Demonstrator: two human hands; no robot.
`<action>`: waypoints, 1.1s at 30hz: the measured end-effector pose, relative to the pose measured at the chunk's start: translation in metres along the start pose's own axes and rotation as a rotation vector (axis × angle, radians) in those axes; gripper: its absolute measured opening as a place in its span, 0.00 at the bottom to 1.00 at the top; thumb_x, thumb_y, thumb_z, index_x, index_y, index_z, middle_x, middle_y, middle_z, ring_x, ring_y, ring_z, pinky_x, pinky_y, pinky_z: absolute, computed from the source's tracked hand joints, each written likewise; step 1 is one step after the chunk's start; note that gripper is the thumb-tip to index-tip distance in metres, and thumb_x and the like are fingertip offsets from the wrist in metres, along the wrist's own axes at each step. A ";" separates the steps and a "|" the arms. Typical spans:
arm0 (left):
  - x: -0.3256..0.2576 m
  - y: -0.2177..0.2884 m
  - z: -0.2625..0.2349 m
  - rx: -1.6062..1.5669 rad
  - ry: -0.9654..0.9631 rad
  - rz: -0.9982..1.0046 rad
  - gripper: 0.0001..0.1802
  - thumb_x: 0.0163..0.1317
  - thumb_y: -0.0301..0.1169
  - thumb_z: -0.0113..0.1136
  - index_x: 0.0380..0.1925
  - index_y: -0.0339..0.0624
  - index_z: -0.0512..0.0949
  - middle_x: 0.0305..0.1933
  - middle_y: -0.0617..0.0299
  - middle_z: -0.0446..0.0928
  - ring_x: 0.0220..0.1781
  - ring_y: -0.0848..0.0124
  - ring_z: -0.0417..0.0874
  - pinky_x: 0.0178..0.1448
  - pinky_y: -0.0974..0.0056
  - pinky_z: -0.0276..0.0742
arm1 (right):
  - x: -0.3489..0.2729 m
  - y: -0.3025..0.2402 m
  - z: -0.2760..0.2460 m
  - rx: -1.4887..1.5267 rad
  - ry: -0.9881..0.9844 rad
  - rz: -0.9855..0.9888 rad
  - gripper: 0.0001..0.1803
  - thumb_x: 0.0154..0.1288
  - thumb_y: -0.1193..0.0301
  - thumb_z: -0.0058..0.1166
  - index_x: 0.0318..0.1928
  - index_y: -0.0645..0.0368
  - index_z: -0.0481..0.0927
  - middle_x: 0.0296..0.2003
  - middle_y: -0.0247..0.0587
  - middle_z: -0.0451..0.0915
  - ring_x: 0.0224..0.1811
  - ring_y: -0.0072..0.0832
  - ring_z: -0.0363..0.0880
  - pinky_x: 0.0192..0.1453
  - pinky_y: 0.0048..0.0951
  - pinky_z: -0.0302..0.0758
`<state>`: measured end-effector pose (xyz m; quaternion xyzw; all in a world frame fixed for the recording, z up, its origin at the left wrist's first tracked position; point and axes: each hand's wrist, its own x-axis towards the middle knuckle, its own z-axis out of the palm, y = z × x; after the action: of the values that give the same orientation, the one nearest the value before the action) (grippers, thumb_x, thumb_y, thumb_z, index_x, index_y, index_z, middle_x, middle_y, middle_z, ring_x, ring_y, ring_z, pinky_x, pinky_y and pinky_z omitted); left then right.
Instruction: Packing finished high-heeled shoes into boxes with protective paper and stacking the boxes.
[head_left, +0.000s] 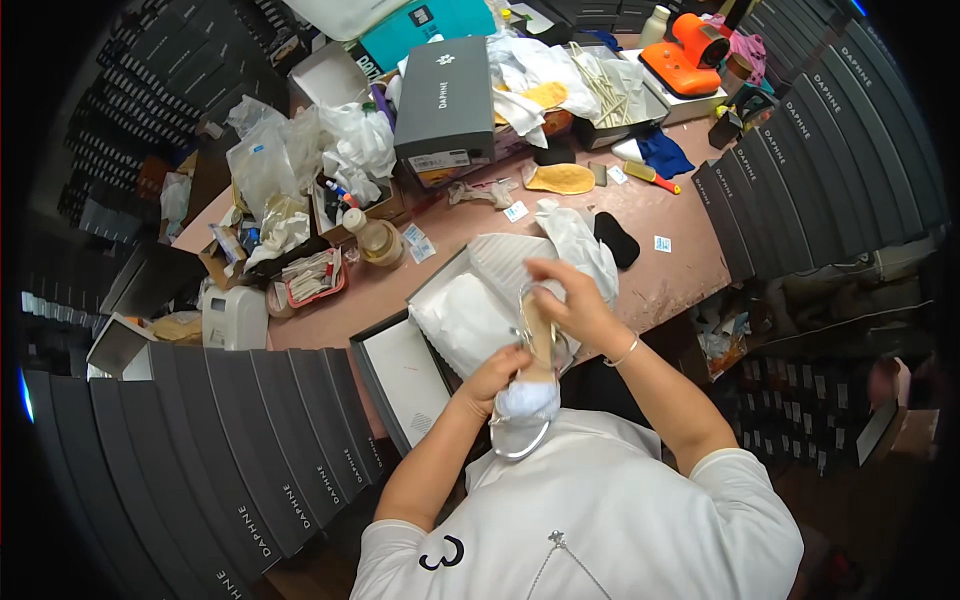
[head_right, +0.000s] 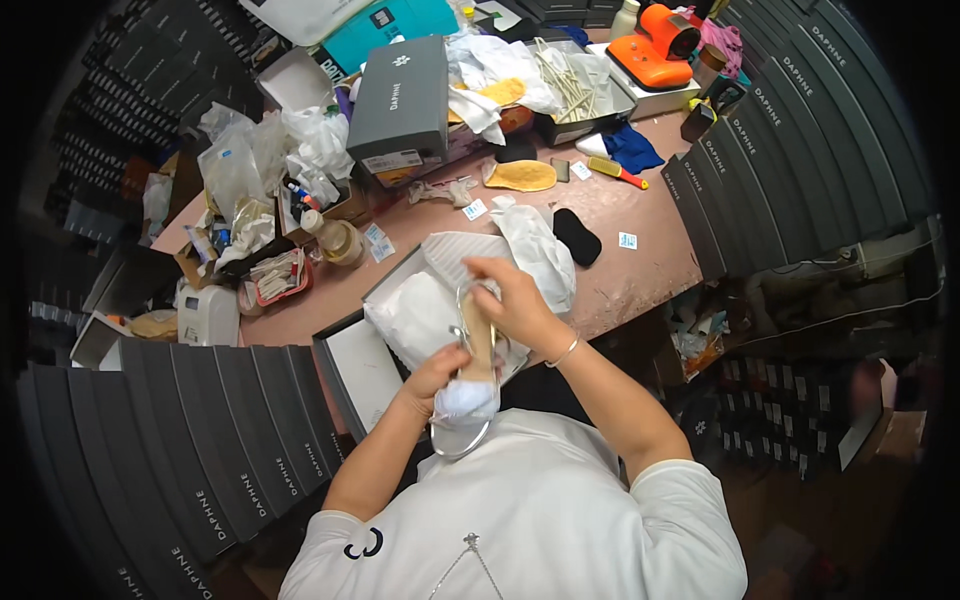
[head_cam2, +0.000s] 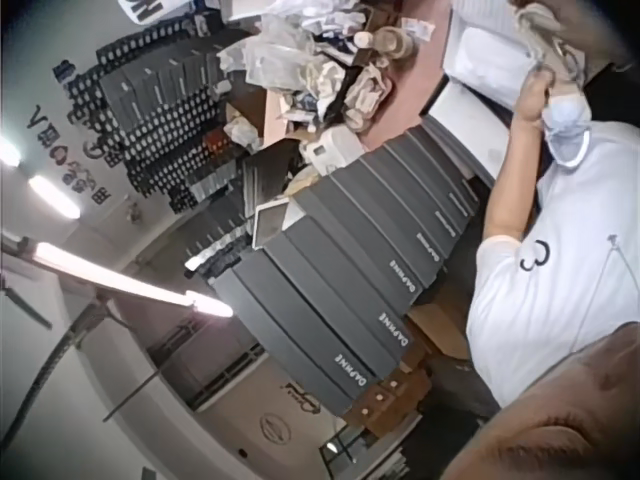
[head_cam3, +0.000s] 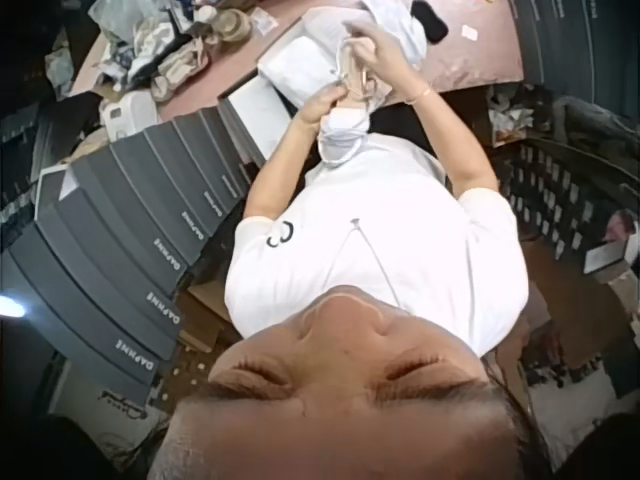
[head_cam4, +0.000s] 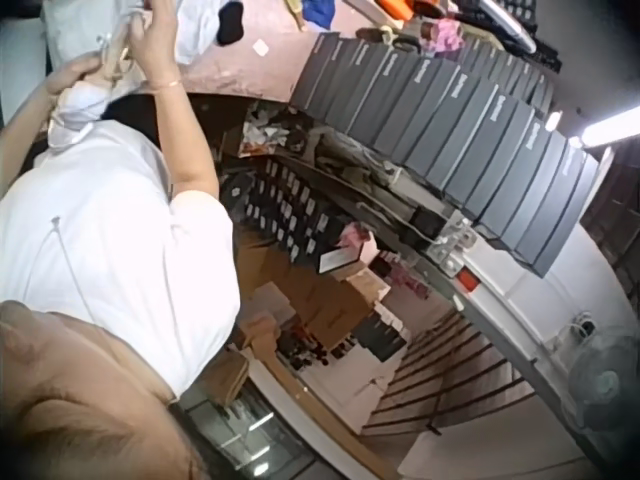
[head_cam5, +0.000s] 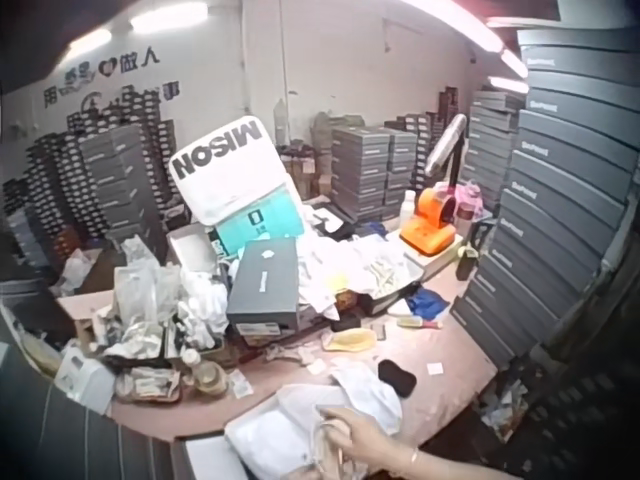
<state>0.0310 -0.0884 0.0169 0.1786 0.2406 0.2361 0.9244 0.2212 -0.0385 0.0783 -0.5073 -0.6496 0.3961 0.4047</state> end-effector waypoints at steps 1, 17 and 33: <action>-0.004 0.008 -0.001 -0.083 0.047 0.098 0.22 0.69 0.37 0.50 0.56 0.33 0.69 0.49 0.51 0.79 0.48 0.63 0.83 0.54 0.60 0.80 | -0.003 -0.010 0.002 -0.029 -0.023 -0.059 0.26 0.58 0.70 0.60 0.58 0.61 0.73 0.53 0.49 0.75 0.56 0.38 0.74 0.61 0.34 0.68; -0.039 0.045 0.033 0.233 0.525 1.121 0.35 0.62 0.30 0.57 0.65 0.35 0.53 0.58 0.51 0.67 0.65 0.58 0.69 0.67 0.54 0.66 | -0.067 -0.009 0.015 0.939 -0.378 0.560 0.35 0.69 0.72 0.49 0.72 0.59 0.50 0.63 0.46 0.66 0.60 0.31 0.70 0.59 0.34 0.75; -0.048 0.013 0.020 0.229 0.100 0.133 0.49 0.61 0.55 0.58 0.72 0.44 0.46 0.65 0.49 0.65 0.63 0.61 0.71 0.66 0.58 0.67 | -0.046 0.031 -0.020 0.579 -0.723 0.448 0.18 0.68 0.69 0.48 0.55 0.61 0.77 0.42 0.32 0.79 0.43 0.18 0.74 0.50 0.23 0.73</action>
<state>-0.0005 -0.1070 0.0565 0.2866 0.2996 0.2767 0.8669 0.2572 -0.0760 0.0511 -0.3317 -0.4870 0.7869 0.1833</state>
